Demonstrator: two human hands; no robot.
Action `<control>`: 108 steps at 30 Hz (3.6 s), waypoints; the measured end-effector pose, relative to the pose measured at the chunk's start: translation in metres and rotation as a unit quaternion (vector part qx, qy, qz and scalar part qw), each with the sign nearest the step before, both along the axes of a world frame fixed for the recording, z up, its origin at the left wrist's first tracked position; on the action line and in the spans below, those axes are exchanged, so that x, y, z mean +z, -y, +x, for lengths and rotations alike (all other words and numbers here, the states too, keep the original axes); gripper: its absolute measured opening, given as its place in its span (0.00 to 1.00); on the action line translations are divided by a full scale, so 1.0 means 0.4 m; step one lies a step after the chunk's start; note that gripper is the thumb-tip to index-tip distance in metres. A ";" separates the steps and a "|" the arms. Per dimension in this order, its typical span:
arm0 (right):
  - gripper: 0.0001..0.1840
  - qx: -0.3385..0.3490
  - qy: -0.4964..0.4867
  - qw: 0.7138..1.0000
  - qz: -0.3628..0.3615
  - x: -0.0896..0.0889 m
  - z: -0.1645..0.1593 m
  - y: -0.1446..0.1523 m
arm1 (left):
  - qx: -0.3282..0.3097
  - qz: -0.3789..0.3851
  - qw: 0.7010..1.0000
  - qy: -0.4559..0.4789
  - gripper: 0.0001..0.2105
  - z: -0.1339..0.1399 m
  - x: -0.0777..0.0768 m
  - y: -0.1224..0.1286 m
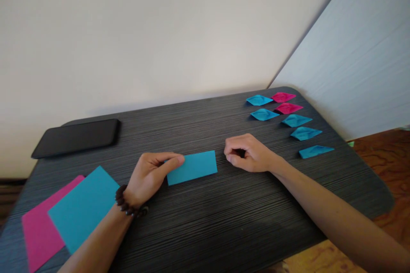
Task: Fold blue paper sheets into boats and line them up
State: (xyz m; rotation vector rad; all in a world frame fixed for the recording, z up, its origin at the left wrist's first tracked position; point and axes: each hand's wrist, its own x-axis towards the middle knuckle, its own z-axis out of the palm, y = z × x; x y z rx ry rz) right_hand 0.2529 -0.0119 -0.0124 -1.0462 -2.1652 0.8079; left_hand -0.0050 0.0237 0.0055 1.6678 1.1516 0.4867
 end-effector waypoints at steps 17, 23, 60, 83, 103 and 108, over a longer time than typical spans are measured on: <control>0.06 0.000 0.040 0.998 0.040 -0.002 -0.085 0.026 | -0.081 0.158 0.982 -0.064 0.06 0.051 -0.006 0.039; 0.06 -0.018 0.042 0.997 0.060 -0.009 -0.057 0.018 | -0.068 0.160 0.979 -0.104 0.07 0.038 -0.007 0.027; 0.05 -0.007 0.026 0.999 0.041 -0.008 -0.039 0.006 | -0.152 0.257 0.950 -0.095 0.09 0.025 -0.026 0.009; 0.05 -0.053 0.062 0.997 0.017 -0.001 -0.020 -0.001 | -0.079 0.162 0.983 -0.029 0.09 0.011 -0.020 -0.003; 0.09 -0.097 -0.001 0.995 0.030 -0.007 -0.048 0.003 | -0.063 0.222 0.972 -0.055 0.08 0.012 -0.031 -0.007; 0.10 -0.136 -0.035 0.990 0.016 -0.007 -0.001 -0.012 | -0.044 0.251 0.962 -0.102 0.08 -0.008 -0.038 -0.022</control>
